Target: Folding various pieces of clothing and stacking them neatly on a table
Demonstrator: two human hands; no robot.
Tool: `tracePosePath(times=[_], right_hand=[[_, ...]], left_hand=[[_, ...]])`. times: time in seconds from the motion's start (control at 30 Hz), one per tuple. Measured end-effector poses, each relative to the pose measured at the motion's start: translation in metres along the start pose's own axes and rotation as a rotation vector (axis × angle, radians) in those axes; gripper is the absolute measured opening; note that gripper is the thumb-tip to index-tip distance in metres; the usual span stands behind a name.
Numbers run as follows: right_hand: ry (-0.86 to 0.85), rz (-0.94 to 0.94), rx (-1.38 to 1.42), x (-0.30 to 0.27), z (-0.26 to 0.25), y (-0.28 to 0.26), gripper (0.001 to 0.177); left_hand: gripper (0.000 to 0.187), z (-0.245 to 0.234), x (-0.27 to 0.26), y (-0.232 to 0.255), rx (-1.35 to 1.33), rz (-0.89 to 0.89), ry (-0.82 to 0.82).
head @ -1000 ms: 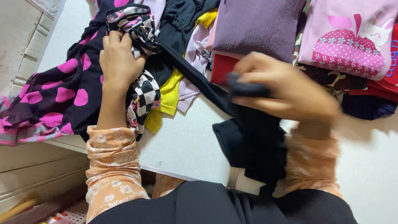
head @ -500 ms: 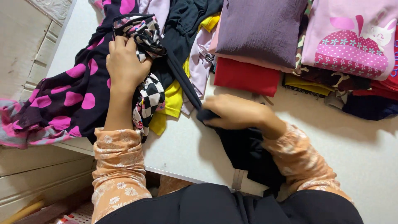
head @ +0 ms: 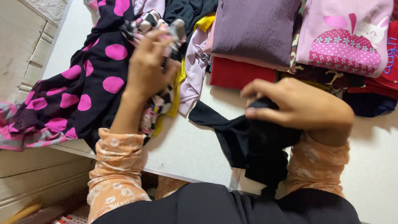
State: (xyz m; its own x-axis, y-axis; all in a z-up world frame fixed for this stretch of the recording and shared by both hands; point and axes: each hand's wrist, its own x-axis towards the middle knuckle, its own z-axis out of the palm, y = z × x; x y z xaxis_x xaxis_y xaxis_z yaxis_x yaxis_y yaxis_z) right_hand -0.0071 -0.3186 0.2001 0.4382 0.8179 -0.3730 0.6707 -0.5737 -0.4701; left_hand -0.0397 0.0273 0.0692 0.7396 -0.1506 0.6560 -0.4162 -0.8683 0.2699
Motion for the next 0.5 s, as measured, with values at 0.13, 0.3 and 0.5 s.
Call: tracePosePath(times=[0.13,0.3,0.5], right_hand=[[0.125,0.254,-0.022,0.029,0.01,0.01,0.091],[0.017,0.465,0.005,0.044,0.002,-0.006,0.103],[-0.015,0.457,0.016,0.049,0.006,-0.002,0.102]], left_hand=[[0.07,0.043,-0.017,0.016,0.067,0.081,-0.34],[0.061,0.053,-0.021,0.016,0.223,-0.007,-0.468],[0.056,0.046,-0.023,-0.002,0.352,-0.125,-0.44]])
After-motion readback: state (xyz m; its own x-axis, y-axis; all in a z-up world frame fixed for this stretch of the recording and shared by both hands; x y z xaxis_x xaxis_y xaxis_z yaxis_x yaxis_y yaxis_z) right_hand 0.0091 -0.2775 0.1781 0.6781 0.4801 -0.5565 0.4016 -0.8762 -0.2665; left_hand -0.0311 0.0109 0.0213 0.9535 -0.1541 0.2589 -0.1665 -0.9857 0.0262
